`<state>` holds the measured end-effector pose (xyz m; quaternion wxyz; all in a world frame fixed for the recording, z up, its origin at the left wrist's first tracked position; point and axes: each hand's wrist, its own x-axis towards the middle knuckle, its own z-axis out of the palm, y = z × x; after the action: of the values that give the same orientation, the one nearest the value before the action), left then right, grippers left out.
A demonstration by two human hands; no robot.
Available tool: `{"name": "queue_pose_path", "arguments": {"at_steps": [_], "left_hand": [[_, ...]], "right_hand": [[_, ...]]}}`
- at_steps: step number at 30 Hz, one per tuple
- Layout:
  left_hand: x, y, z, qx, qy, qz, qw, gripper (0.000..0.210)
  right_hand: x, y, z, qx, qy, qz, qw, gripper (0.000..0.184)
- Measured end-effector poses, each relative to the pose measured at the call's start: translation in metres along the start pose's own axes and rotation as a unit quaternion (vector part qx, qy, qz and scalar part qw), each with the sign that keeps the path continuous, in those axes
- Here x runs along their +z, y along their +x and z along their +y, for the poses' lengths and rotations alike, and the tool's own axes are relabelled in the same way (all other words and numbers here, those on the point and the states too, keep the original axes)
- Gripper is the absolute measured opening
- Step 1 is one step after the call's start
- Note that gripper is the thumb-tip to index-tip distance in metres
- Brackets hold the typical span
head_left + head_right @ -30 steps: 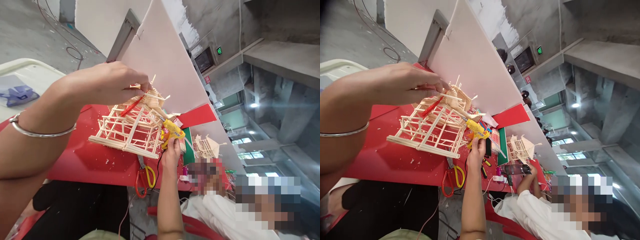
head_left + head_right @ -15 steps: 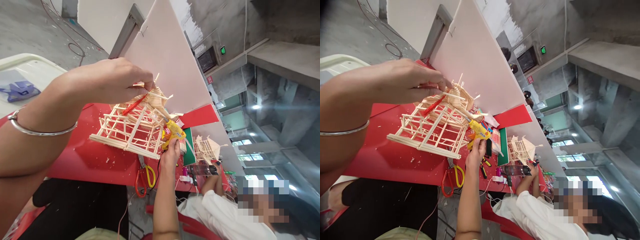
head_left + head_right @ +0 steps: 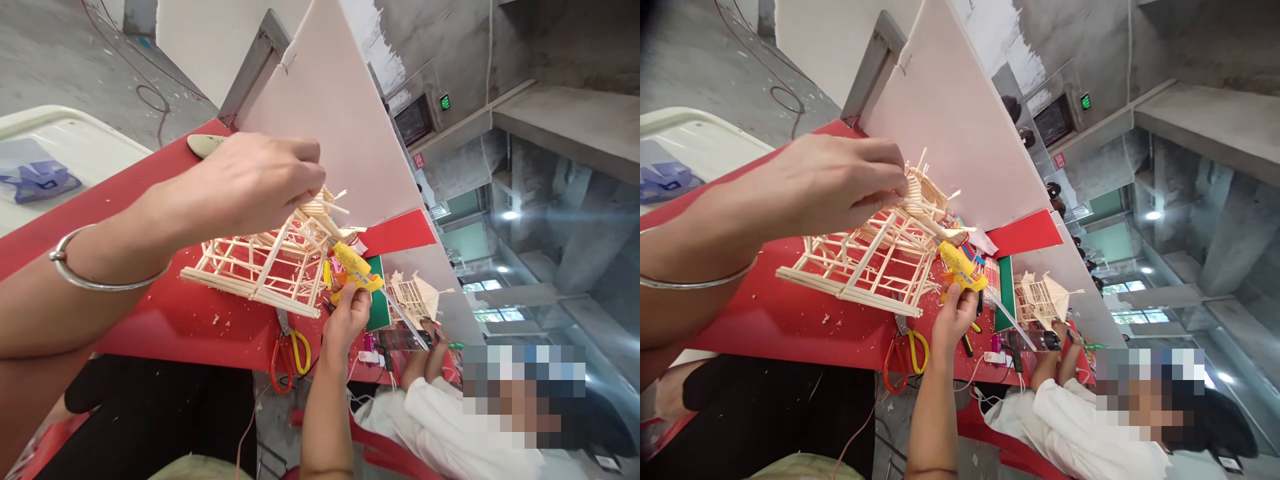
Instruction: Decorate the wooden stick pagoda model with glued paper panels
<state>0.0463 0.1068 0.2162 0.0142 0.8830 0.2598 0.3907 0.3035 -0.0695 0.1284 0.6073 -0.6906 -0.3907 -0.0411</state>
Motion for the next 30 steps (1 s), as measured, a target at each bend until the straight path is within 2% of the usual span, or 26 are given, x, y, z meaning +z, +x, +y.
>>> {"name": "queue_pose_path", "arguments": {"at_steps": [4,8,15,21,27,30], "left_hand": [[0.009,0.002,0.011,0.055,-0.044,-0.021,0.997,0.027],[0.017,0.006,0.012,0.043,-0.062,-0.022,0.997,0.023],[0.013,0.007,0.009,0.014,-0.04,-0.065,0.997,0.026],[0.013,0.003,0.007,0.022,-0.06,-0.057,0.996,0.027],[0.013,0.002,0.005,0.039,-0.057,-0.036,0.997,0.022],[0.012,0.002,0.005,0.03,-0.053,-0.04,0.997,0.023]], "right_hand": [[-0.006,-0.007,-0.012,-0.081,-0.081,0.029,0.993,0.054],[-0.015,-0.007,-0.017,-0.156,-0.155,0.051,0.974,0.055],[-0.028,-0.003,-0.026,-0.22,-0.213,0.083,0.948,0.05],[-0.029,-0.007,-0.036,-0.205,-0.179,0.074,0.959,0.05],[-0.025,0.0,-0.034,-0.143,-0.139,0.048,0.979,0.057],[-0.025,0.0,-0.033,-0.137,-0.129,0.05,0.981,0.057]]}}
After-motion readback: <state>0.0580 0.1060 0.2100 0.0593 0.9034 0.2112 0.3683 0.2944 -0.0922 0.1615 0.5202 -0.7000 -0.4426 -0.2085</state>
